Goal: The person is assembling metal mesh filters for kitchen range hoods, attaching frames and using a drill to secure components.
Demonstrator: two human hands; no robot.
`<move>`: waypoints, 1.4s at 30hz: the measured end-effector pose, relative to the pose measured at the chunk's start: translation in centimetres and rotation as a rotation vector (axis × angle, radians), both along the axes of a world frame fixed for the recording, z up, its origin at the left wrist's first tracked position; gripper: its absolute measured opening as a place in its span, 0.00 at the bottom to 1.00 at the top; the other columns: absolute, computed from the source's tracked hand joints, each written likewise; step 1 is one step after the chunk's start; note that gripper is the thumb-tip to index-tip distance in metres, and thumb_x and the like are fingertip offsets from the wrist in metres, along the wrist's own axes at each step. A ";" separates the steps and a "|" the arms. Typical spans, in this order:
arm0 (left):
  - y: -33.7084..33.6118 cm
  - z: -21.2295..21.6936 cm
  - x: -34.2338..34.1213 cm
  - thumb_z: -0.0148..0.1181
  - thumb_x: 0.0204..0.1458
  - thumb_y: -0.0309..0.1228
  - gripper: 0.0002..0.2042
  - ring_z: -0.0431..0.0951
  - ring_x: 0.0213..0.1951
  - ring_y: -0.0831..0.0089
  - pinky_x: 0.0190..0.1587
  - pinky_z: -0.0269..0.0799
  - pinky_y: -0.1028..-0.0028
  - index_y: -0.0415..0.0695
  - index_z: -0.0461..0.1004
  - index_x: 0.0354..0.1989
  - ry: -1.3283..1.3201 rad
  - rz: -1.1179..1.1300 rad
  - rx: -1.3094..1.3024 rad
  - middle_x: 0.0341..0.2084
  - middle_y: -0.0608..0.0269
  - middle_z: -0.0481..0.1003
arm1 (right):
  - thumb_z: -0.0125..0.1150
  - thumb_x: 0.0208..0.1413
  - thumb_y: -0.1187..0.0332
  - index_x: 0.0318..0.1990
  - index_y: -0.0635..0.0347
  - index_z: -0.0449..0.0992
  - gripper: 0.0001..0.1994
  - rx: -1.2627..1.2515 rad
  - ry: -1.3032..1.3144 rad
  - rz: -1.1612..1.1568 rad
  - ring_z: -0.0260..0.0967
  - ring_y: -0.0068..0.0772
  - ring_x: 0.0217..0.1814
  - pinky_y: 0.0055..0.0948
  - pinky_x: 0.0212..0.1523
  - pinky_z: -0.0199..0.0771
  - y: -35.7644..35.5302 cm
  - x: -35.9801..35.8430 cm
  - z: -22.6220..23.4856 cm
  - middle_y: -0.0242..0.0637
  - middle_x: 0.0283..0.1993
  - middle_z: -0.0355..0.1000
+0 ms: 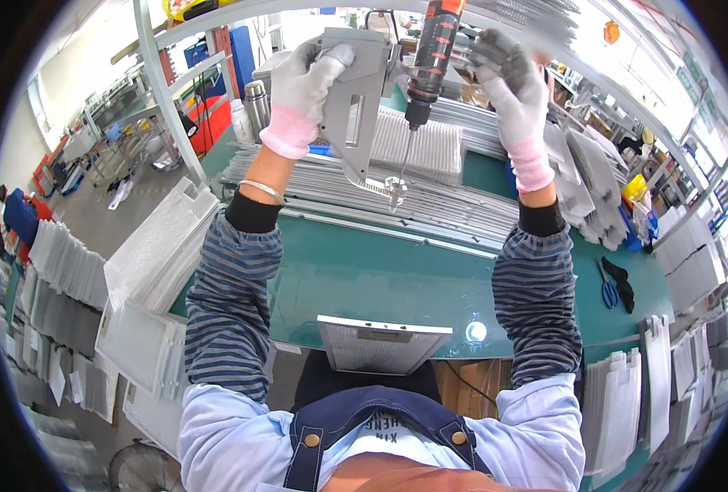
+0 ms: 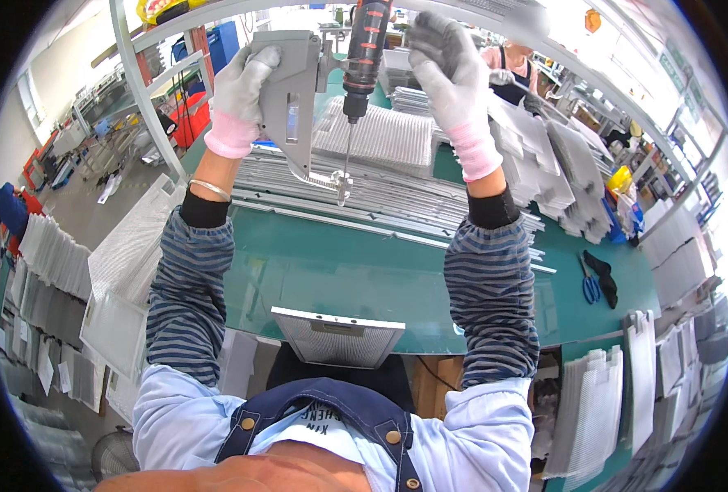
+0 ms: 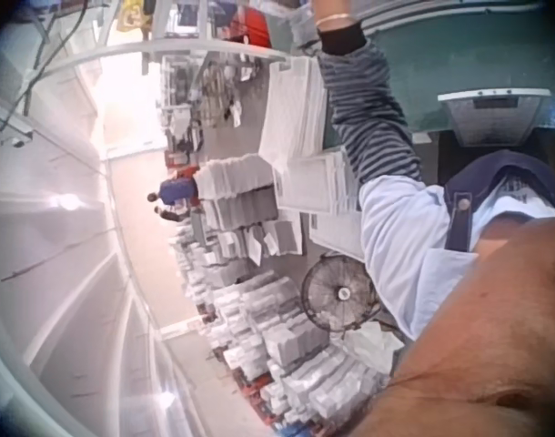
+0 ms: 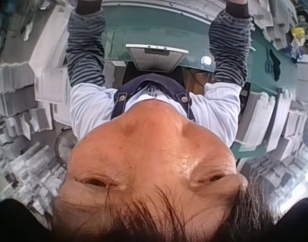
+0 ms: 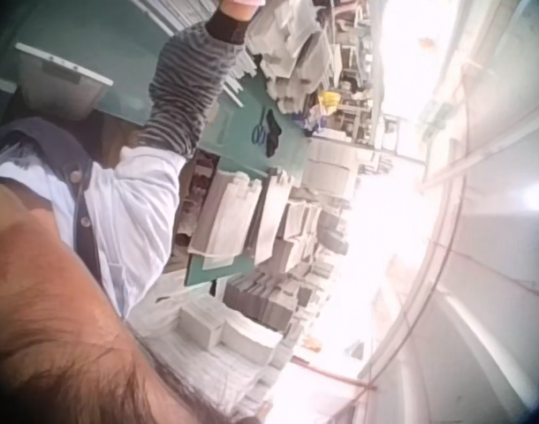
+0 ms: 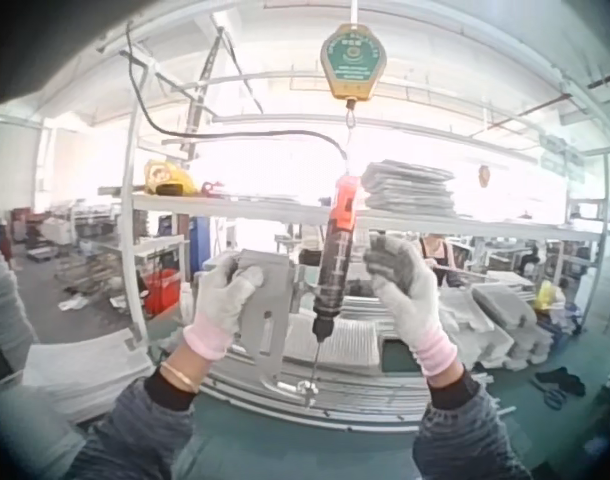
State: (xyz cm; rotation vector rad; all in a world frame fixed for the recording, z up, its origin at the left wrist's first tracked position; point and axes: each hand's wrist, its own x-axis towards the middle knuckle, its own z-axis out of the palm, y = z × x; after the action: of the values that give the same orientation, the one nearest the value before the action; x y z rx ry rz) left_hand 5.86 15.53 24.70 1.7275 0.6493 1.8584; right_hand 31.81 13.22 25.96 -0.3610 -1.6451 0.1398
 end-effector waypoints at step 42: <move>-0.2 -0.4 0.8 0.63 0.51 0.40 0.25 0.77 0.35 0.78 0.39 0.74 0.78 0.29 0.74 0.48 -0.097 -0.123 -0.019 0.37 0.58 0.79 | 0.78 0.32 0.60 0.63 0.63 0.60 0.47 0.393 -0.748 -0.748 0.59 0.48 0.66 0.56 0.71 0.49 -2.2 -5.6 2.6 0.47 0.57 0.65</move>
State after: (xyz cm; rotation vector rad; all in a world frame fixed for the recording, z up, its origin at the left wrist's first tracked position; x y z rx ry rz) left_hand 6.68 15.33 24.25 1.6168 0.5102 1.8318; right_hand 26.22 11.01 28.51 -0.7533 -2.0817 -0.9707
